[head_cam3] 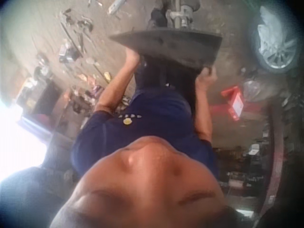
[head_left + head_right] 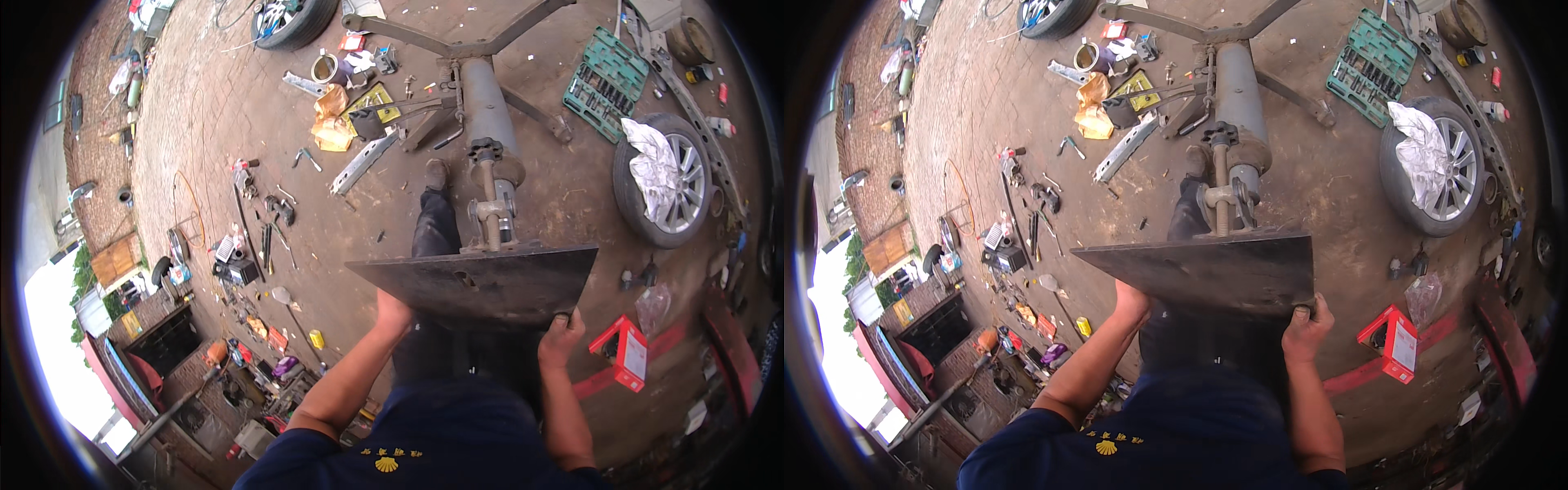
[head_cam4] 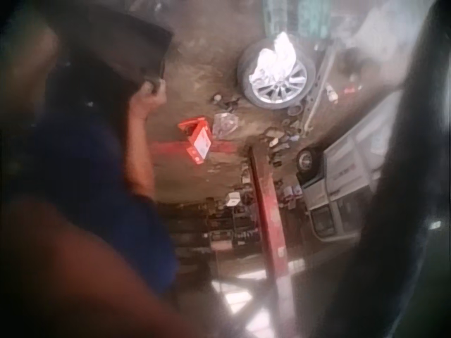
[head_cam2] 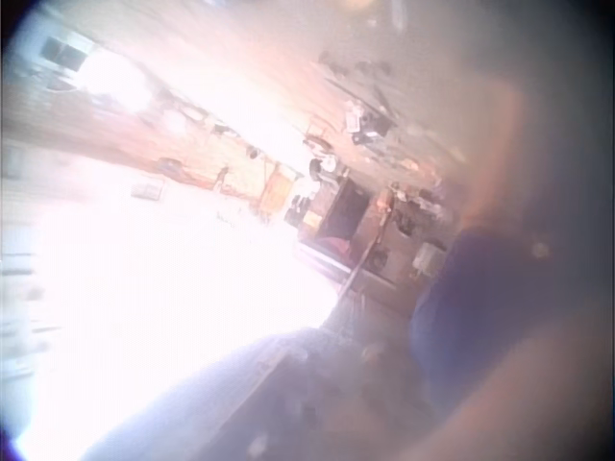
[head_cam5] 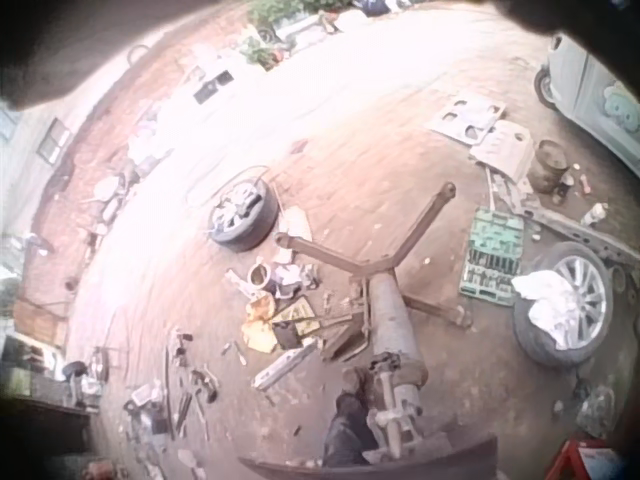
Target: The person picks up a metal plate and a car grille from a cluttered workshop floor, carries them across the space, and places them down near other parts and tools.
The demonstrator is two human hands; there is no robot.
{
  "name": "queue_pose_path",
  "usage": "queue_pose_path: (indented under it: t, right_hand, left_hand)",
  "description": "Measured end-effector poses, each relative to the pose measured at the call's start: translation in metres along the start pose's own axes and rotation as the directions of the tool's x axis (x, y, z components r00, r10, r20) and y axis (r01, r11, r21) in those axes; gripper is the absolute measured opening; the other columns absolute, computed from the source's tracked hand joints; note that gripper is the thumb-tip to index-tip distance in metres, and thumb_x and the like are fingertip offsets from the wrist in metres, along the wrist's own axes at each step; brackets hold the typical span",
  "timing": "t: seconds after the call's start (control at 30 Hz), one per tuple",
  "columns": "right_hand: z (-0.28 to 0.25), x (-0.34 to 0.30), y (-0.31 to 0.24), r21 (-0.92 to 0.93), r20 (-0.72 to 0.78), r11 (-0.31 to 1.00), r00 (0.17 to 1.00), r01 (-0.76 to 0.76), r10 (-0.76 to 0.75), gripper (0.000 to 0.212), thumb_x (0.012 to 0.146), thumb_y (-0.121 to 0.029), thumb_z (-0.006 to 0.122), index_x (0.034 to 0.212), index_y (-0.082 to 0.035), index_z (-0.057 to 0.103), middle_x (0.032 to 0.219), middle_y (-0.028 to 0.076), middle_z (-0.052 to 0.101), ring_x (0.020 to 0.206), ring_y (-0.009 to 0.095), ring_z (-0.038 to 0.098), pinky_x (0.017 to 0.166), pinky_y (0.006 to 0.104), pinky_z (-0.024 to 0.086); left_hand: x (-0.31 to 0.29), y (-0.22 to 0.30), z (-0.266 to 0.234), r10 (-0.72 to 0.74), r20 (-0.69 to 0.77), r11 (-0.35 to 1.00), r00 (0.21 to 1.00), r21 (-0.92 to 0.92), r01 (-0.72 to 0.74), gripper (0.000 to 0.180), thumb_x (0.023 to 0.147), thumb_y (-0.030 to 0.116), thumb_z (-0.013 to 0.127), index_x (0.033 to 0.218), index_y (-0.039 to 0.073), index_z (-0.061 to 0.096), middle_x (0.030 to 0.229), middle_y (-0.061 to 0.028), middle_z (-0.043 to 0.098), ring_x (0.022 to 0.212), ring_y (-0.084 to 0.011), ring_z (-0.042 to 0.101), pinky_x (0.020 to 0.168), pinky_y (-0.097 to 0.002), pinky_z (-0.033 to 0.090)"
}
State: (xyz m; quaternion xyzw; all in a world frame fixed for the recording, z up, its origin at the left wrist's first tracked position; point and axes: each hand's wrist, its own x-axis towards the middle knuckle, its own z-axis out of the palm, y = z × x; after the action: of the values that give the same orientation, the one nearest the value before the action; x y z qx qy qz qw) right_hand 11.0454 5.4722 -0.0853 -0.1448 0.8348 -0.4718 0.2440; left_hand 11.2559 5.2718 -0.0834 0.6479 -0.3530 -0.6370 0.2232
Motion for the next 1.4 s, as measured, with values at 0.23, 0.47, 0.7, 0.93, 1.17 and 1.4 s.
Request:
queue_pose_path:
  t: [0.23,0.47,0.7,0.93,1.17,1.4]
  right_hand:
    - [-0.071,0.02,0.024,-0.174,0.015,0.984,0.999,0.031,-0.029,0.048,0.095,-0.041,0.052,0.093,0.006,0.059,0.072,0.014,0.058,0.066,0.021,0.055,0.062,0.0354,0.043]
    - [-0.108,0.027,0.05,-0.205,0.039,0.979,0.999,0.025,-0.017,0.043,0.097,-0.036,0.05,0.092,0.006,0.059,0.072,0.011,0.061,0.066,0.018,0.055,0.061,0.0352,0.043]
    - [-0.111,-0.03,0.114,-0.005,0.043,0.999,0.998,0.046,-0.046,0.064,0.09,-0.058,0.057,0.093,0.006,0.059,0.073,0.013,0.058,0.066,0.017,0.052,0.062,0.0327,0.043]
    - [-0.107,-0.086,0.139,0.057,0.056,0.998,0.998,-0.015,0.012,0.07,0.087,-0.065,0.057,0.086,0.005,0.054,0.067,0.01,0.045,0.062,0.016,0.044,0.057,0.0328,0.039]
    - [-0.124,-0.139,0.143,0.003,0.022,0.996,0.996,-0.09,0.09,0.038,0.094,-0.032,0.051,0.089,0.004,0.057,0.072,0.011,0.056,0.069,0.018,0.05,0.064,0.0339,0.042]
    - [-0.19,-0.197,0.268,-0.49,0.073,0.855,0.985,0.171,-0.155,0.027,0.096,-0.016,0.046,0.103,0.008,0.055,0.09,0.017,0.057,0.086,0.028,0.054,0.079,0.0387,0.044]
  left_hand:
    - [-0.077,-0.048,0.043,-0.061,-0.08,0.996,0.995,-0.074,0.055,0.02,0.097,0.003,0.049,0.116,0.001,0.056,0.107,-0.0076,0.061,0.1,-0.0154,0.056,0.089,-0.0294,0.046]
    - [-0.12,-0.074,0.072,0.141,-0.056,0.989,0.988,-0.033,-0.143,0.02,0.094,0.004,0.055,0.114,-0.001,0.053,0.104,-0.007,0.059,0.098,-0.0161,0.055,0.088,-0.0303,0.045]
    - [-0.137,-0.112,0.041,0.071,-0.047,0.965,0.996,0.254,-0.056,0.03,0.1,0.025,0.047,0.077,0.006,0.049,0.071,0.0006,0.049,0.068,-0.0101,0.044,0.063,-0.0276,0.039]
    - [-0.16,-0.148,0.001,0.244,0.015,0.931,0.97,0.276,-0.238,0.023,0.101,0.021,0.046,0.098,0.001,0.055,0.085,-0.0055,0.06,0.08,-0.0164,0.057,0.072,-0.0316,0.047]
    - [-0.183,-0.192,-0.023,0.271,0.024,0.89,0.962,0.375,-0.26,0.027,0.099,0.025,0.05,0.103,-0.001,0.059,0.094,-0.0099,0.061,0.088,-0.0169,0.058,0.076,-0.0313,0.047]
    - [-0.234,-0.231,-0.013,0.085,-0.087,0.933,0.993,0.357,-0.049,0.025,0.097,0.024,0.053,0.094,0.0,0.056,0.082,-0.0095,0.056,0.08,-0.0165,0.052,0.072,-0.0339,0.044]
